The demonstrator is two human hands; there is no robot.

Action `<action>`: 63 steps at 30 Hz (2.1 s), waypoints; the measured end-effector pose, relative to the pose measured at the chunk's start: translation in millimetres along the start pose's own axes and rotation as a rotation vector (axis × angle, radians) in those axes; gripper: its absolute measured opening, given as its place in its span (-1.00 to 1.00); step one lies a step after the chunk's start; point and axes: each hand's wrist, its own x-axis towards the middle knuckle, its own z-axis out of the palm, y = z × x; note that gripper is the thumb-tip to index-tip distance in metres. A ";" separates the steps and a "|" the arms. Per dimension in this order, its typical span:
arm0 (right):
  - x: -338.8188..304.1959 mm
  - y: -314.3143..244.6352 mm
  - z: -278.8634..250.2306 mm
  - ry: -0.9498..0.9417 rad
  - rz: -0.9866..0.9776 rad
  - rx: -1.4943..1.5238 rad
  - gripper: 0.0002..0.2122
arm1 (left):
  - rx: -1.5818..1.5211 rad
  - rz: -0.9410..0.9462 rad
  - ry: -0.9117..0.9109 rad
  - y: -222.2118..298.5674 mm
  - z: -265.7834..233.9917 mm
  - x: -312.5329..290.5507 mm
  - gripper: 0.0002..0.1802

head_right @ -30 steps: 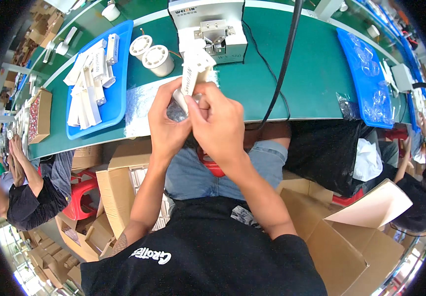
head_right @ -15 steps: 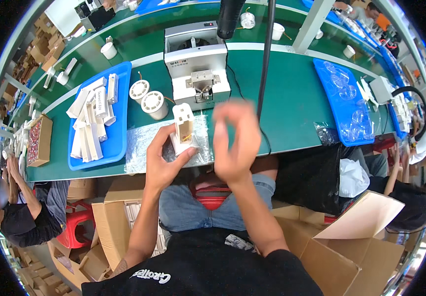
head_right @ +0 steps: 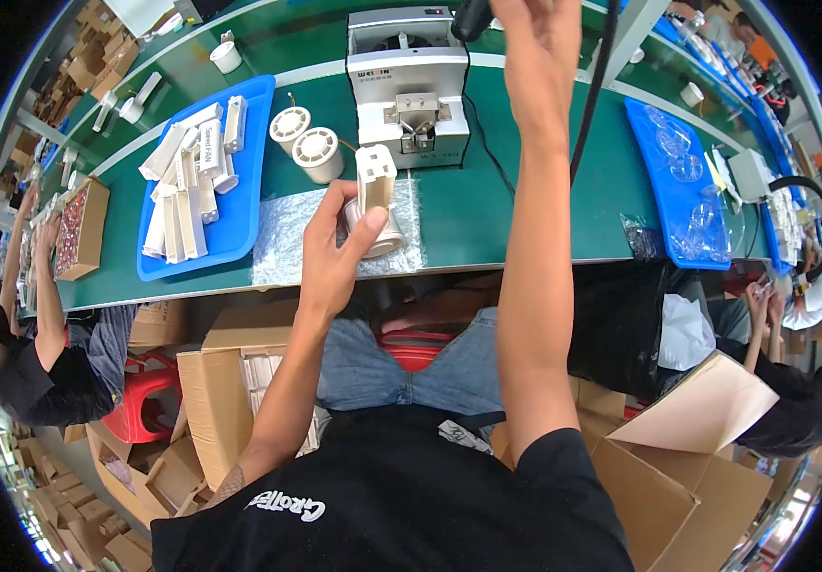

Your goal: Assembling plastic electronic housings using an electric screwdriver on an assembly line.

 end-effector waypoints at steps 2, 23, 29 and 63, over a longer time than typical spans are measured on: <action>11.1 11.1 5.7 -0.126 -0.156 -0.123 -0.56 | -0.017 -0.032 0.023 0.2 1.7 3.0 -0.46; -3.4 -100.8 38.5 0.040 -0.387 -0.058 -0.63 | -0.011 0.050 -0.105 -20.4 -3.7 3.8 -0.61; 8.6 -60.9 70.8 -0.152 -0.272 0.121 -0.75 | 0.044 0.012 -0.139 -21.2 -15.6 -5.4 -0.44; -49.5 -85.4 86.2 -0.053 -0.084 -0.061 -0.54 | 0.183 0.223 -0.097 -29.5 -20.1 6.1 -0.30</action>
